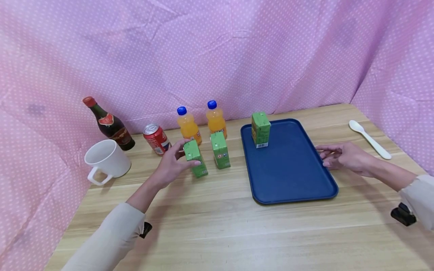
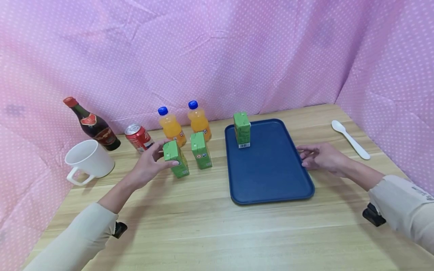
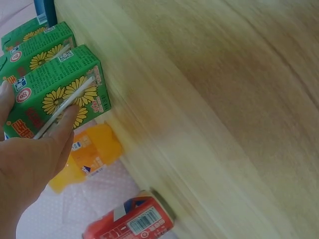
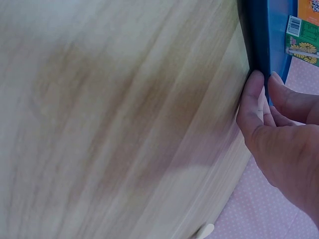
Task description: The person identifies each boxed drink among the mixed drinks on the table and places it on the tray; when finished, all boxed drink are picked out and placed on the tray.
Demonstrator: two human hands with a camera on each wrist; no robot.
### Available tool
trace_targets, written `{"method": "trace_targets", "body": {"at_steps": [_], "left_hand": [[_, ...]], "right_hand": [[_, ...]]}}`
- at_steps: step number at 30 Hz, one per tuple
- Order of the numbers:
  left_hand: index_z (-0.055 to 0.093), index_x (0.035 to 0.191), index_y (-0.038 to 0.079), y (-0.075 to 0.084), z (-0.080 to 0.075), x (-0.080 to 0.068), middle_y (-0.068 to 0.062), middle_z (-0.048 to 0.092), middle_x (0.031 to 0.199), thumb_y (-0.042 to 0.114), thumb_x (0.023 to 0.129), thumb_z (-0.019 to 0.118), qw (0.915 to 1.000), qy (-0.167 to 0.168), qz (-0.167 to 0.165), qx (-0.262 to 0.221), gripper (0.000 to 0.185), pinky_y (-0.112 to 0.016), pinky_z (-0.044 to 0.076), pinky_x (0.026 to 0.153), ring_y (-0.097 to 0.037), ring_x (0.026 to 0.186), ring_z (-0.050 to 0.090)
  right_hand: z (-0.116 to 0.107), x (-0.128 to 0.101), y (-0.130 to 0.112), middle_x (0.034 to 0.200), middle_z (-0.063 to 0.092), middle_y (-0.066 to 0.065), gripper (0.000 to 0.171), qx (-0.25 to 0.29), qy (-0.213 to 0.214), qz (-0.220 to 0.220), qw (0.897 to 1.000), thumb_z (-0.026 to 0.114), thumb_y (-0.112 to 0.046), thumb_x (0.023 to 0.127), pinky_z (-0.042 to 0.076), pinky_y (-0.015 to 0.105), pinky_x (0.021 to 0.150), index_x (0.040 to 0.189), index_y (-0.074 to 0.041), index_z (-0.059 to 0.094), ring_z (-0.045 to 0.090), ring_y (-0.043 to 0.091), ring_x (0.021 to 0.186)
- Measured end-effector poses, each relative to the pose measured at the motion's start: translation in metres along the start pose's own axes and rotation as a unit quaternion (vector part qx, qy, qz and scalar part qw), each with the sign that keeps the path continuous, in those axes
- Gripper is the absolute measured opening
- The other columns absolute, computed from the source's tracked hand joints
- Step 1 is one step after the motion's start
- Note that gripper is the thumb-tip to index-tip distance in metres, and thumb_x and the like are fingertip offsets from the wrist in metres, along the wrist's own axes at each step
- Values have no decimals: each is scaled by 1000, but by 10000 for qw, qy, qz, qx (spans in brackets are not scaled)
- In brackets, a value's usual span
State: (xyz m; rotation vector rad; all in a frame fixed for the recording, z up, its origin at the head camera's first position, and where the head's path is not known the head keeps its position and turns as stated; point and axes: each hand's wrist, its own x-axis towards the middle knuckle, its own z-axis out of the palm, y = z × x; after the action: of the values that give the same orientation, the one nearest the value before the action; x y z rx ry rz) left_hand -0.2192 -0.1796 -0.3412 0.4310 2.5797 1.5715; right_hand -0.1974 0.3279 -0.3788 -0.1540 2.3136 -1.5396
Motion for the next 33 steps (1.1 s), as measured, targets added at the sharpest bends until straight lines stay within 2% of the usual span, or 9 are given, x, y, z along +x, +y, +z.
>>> {"method": "trace_targets", "body": {"at_steps": [9, 15, 21, 24, 27, 33], "left_hand": [[43, 123, 25, 3, -1, -1, -1, 48, 114, 31, 65, 76, 9997, 55, -202, 154, 67, -35, 45, 86, -24, 109, 47], [45, 123, 24, 12, -6, -4, -3, 49, 113, 29, 65, 76, 9995, 109, -265, 126, 66, -33, 48, 80, -25, 106, 49], [46, 121, 23, 35, -16, -6, -4, 50, 111, 28, 66, 77, 9993, 280, -245, 42, 64, -34, 49, 79, -25, 104, 51], [45, 122, 23, 49, -23, -7, -4, 49, 111, 31, 66, 76, 9987, 342, -366, 107, 65, -34, 49, 79, -24, 102, 51], [45, 123, 22, 64, -29, -8, -5, 49, 111, 32, 66, 76, 9983, 408, -338, 251, 65, -32, 49, 77, -23, 100, 51], [45, 123, 20, 93, -38, -5, -4, 51, 110, 29, 68, 75, 9992, 313, -198, 120, 63, -30, 49, 74, -20, 100, 53]], "right_hand": [[1, 0, 0, 104, 49, 18, 68, -3, 18, 33, 10000, 65, 2, 74, 50, 28, 75, 131, 10, 28, 58, 11, 85], [2, -1, -1, 107, 47, 22, 69, 16, 4, 94, 10000, 63, 3, 74, 50, 30, 77, 133, 8, 28, 57, 11, 86], [1, -1, -1, 108, 46, 22, 67, -27, 18, 96, 9999, 62, 4, 76, 50, 29, 77, 133, 8, 27, 57, 11, 86], [0, -1, -2, 107, 47, 21, 68, -38, 12, 76, 10000, 63, 3, 76, 50, 29, 76, 133, 9, 27, 57, 11, 85], [0, -1, -1, 107, 47, 21, 68, -65, 0, 54, 10000, 63, 2, 76, 50, 28, 75, 133, 9, 26, 57, 10, 85], [1, -1, -2, 108, 47, 21, 69, -106, -1, 63, 9999, 65, 1, 75, 50, 27, 75, 133, 8, 27, 57, 11, 86]]}}
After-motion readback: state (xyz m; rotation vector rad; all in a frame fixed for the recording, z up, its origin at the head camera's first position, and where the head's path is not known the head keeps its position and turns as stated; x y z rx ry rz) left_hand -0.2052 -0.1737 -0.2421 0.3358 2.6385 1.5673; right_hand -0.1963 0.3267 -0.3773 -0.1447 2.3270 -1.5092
